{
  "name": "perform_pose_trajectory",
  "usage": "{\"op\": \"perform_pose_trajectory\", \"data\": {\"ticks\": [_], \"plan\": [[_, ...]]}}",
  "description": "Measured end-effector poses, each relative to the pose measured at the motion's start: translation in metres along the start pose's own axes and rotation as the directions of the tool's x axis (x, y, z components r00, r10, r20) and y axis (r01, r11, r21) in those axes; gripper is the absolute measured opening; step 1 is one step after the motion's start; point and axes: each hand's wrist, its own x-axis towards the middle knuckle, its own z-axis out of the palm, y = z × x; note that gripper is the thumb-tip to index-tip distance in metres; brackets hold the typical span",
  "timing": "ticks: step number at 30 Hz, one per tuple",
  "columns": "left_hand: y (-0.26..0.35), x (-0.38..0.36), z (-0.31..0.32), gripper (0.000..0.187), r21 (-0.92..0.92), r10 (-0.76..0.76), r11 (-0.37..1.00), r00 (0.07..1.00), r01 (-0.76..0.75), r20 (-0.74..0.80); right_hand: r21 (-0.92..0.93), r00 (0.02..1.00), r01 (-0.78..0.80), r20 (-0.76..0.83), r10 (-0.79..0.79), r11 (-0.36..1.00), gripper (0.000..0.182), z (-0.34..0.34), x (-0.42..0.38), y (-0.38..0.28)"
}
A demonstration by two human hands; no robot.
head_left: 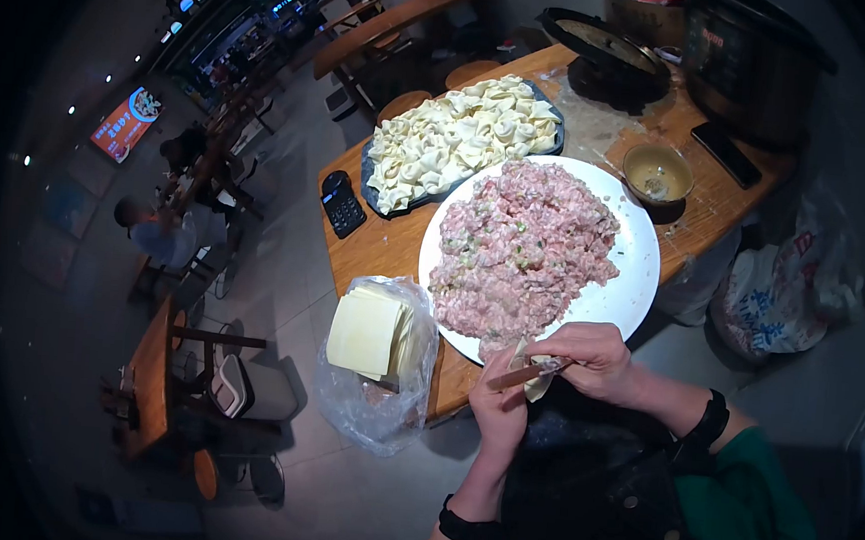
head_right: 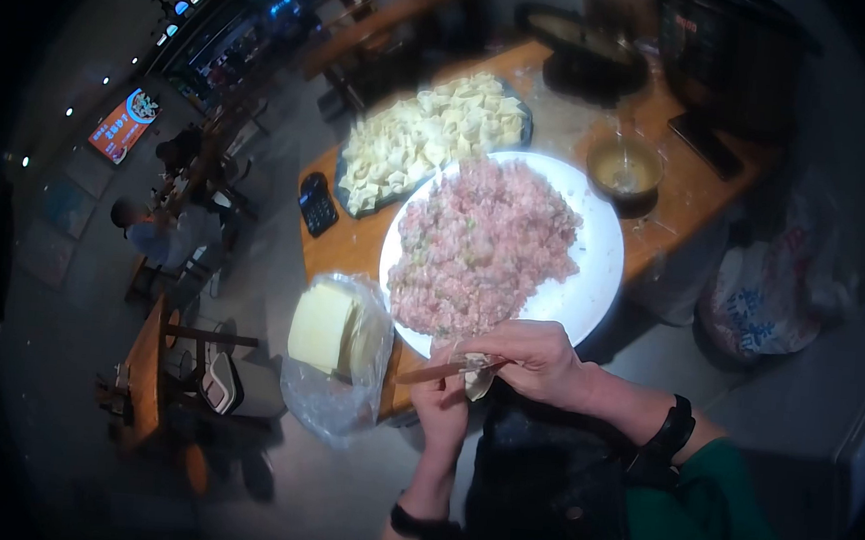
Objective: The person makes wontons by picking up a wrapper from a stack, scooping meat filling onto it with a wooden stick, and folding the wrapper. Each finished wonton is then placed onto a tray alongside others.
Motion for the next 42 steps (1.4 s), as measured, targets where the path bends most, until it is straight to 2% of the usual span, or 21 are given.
{"op": "perform_pose_trajectory", "data": {"ticks": [1, 3, 7, 9, 11, 12, 13, 14, 15, 17, 18, 19, 20, 23, 29, 32, 36, 38, 39, 41, 42], "plan": [[0.004, 0.002, -0.004, 0.015, -0.003, 0.005, 1.0, 1.0, -0.005, 0.0, -0.238, 0.959, 0.269, 0.16, -0.235, 0.933, 0.032, -0.007, 0.007, -0.005], [0.009, 0.006, -0.01, 0.028, 0.401, 0.286, 0.853, 0.942, -0.334, 0.176, -0.344, 0.952, 0.302, 0.164, -0.259, 0.889, 0.029, -0.01, 0.011, -0.008], [0.015, 0.013, -0.012, 0.033, 0.488, 0.293, 0.775, 0.912, -0.402, 0.286, -0.443, 0.917, 0.318, 0.368, -0.153, 0.839, 0.012, -0.018, 0.023, -0.003], [0.023, 0.017, -0.016, 0.035, 0.504, 0.294, 0.759, 0.907, -0.413, 0.301, -0.446, 0.942, 0.155, 0.336, 0.004, 0.881, 0.012, -0.015, 0.036, -0.003], [0.031, 0.023, -0.023, 0.042, 0.575, 0.376, 0.714, 0.912, -0.398, 0.165, -0.311, 0.975, -0.102, 0.155, 0.156, 0.945, 0.011, -0.013, 0.072, 0.013], [0.035, 0.029, -0.031, 0.047, 0.562, 0.428, 0.707, 0.892, -0.429, 0.143, -0.232, 0.957, -0.26, 0.063, 0.282, 0.937, 0.014, -0.014, 0.098, 0.015], [0.04, 0.033, -0.041, 0.047, 0.566, 0.433, 0.701, 0.89, -0.434, 0.146, -0.044, 0.835, -0.543, 0.074, 0.545, 0.839, 0.033, -0.022, 0.126, -0.01], [0.044, 0.034, -0.052, 0.045, 0.599, 0.443, 0.688, 0.891, -0.41, 0.101, 0.129, 0.893, -0.443, -0.026, 0.45, 0.887, 0.054, -0.023, 0.141, -0.001], [0.048, 0.037, -0.064, 0.043, 0.63, 0.453, 0.676, 0.89, -0.383, 0.054, -0.021, 0.896, -0.43, -0.131, 0.424, 0.903, 0.063, -0.026, 0.154, -0.006], [0.052, 0.041, -0.093, 0.037, 0.69, 0.456, 0.627, 0.888, -0.361, 0.05, -0.124, 0.898, -0.396, -0.26, 0.355, 0.91, 0.058, -0.027, 0.154, -0.003], [0.053, 0.044, -0.107, 0.032, 0.742, 0.455, 0.581, 0.889, -0.335, 0.045, -0.124, 0.9, -0.393, -0.256, 0.353, 0.911, 0.058, -0.028, 0.147, 0.001], [0.052, 0.048, -0.119, 0.032, 0.744, 0.456, 0.581, 0.889, -0.331, 0.04, -0.038, 0.917, -0.381, -0.146, 0.373, 0.924, 0.052, -0.029, 0.132, 0.006], [0.051, 0.052, -0.131, 0.028, 0.786, 0.396, 0.548, 0.917, -0.286, 0.057, 0.049, 0.924, -0.38, -0.032, 0.382, 0.924, 0.046, -0.03, 0.116, 0.01], [0.049, 0.059, -0.154, 0.023, 0.833, 0.308, 0.495, 0.946, -0.248, 0.098, 0.038, 0.94, -0.336, 0.082, 0.332, 0.941, 0.037, -0.037, 0.067, 0.02], [0.053, 0.073, -0.166, 0.016, 0.841, 0.293, 0.424, 0.93, -0.335, 0.222, -0.015, 0.879, -0.475, 0.027, 0.475, 0.88, 0.031, -0.077, 0.006, 0.009], [0.056, 0.076, -0.163, 0.015, 0.847, 0.301, 0.333, 0.898, -0.414, 0.32, -0.089, 0.881, -0.47, 0.015, 0.473, 0.878, 0.03, -0.096, -0.015, 0.017], [0.057, 0.082, -0.165, 0.014, 0.834, 0.307, 0.332, 0.887, -0.44, 0.346, -0.088, 0.871, -0.487, 0.032, 0.491, 0.869, 0.029, -0.104, -0.03, 0.013], [0.052, 0.089, -0.173, 0.009, 0.831, 0.202, 0.45, 0.944, -0.327, 0.262, -0.119, 0.942, -0.324, 0.057, 0.332, 0.939, 0.028, -0.106, -0.041, 0.019], [0.052, 0.092, -0.175, 0.009, 0.821, 0.202, 0.458, 0.94, -0.34, 0.277, -0.126, 0.939, -0.334, 0.04, 0.341, 0.934, 0.028, -0.108, -0.043, 0.016], [0.054, 0.098, -0.175, 0.007, 0.778, -0.003, 0.623, 0.994, -0.081, 0.105, -0.258, 0.946, -0.269, 0.109, 0.304, 0.928, 0.025, -0.109, -0.038, 0.004], [0.053, 0.1, -0.177, 0.007, 0.743, -0.044, 0.667, 0.993, -0.051, 0.108, -0.324, 0.955, -0.215, 0.126, 0.267, 0.921, 0.023, -0.11, -0.035, -0.001]]}}
